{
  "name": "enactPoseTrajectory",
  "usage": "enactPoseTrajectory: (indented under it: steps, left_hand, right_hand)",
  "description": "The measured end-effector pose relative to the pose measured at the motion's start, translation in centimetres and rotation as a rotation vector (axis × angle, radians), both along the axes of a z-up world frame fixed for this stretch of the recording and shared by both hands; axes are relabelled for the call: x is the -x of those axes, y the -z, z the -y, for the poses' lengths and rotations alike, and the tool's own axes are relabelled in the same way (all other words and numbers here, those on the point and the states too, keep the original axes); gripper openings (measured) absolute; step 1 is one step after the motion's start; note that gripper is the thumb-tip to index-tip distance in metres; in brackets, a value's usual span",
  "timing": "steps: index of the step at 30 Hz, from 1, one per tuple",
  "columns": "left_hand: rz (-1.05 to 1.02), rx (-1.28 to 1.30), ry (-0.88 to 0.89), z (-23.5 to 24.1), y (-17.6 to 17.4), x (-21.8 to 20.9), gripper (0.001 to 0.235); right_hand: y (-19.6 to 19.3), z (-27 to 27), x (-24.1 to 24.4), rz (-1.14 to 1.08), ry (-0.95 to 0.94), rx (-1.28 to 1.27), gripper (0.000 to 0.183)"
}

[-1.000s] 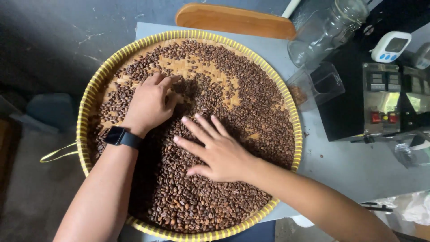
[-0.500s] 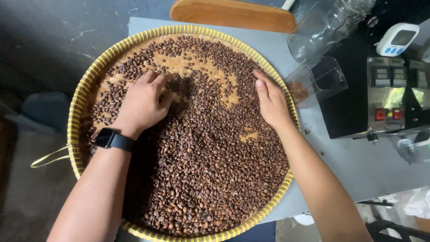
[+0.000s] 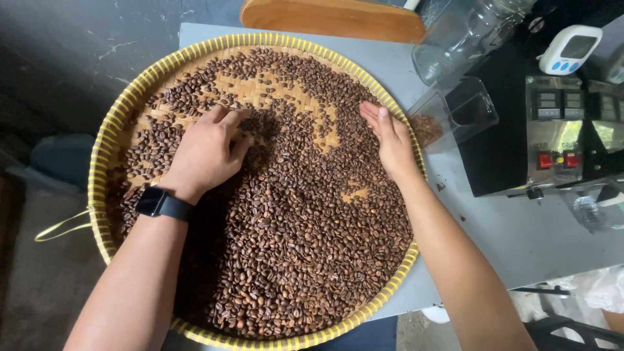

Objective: The person sorts roasted coffee beans in a large woven basket by hand, picking out specific beans and placing them into a small container on the table. The hands continuously sift through the beans to separate them.

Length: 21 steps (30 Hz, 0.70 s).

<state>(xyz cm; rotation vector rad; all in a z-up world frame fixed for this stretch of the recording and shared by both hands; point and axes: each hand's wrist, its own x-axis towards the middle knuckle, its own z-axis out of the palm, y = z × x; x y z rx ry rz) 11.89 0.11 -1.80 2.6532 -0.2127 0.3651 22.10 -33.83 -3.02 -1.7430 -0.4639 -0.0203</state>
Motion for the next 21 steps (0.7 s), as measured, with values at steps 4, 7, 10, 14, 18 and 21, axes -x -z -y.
enactPoseTrajectory:
  steps: [4,7,10,14,18,21]
  left_hand:
    - [-0.024,-0.009,-0.008,0.2,-0.5,0.2,0.05]
    - [-0.027,-0.002,0.001,0.3,-0.2,0.1,0.05]
    - [-0.033,-0.007,0.006,0.3,-0.3,0.2,0.049]
    - [-0.013,-0.018,0.03,0.9,-0.9,0.3,0.05]
    - [-0.003,-0.018,0.061,1.5,-1.8,0.9,0.05]
    - [-0.023,-0.035,0.084,1.7,-2.1,1.0,0.053]
  right_hand:
    - [0.2,-0.6,0.5,0.022,-0.089,-0.029,0.062]
    - [0.3,-1.4,1.4,0.031,-0.154,-0.081,0.054]
    - [0.1,-2.2,2.6,0.062,-0.194,-0.062,0.043]
    - [-1.1,-3.3,5.2,0.102,-0.289,0.079,0.038]
    - [-3.0,-4.7,7.7,0.263,-0.477,0.291,0.062]
    - [-4.0,-5.9,9.5,0.44,-0.628,0.491,0.085]
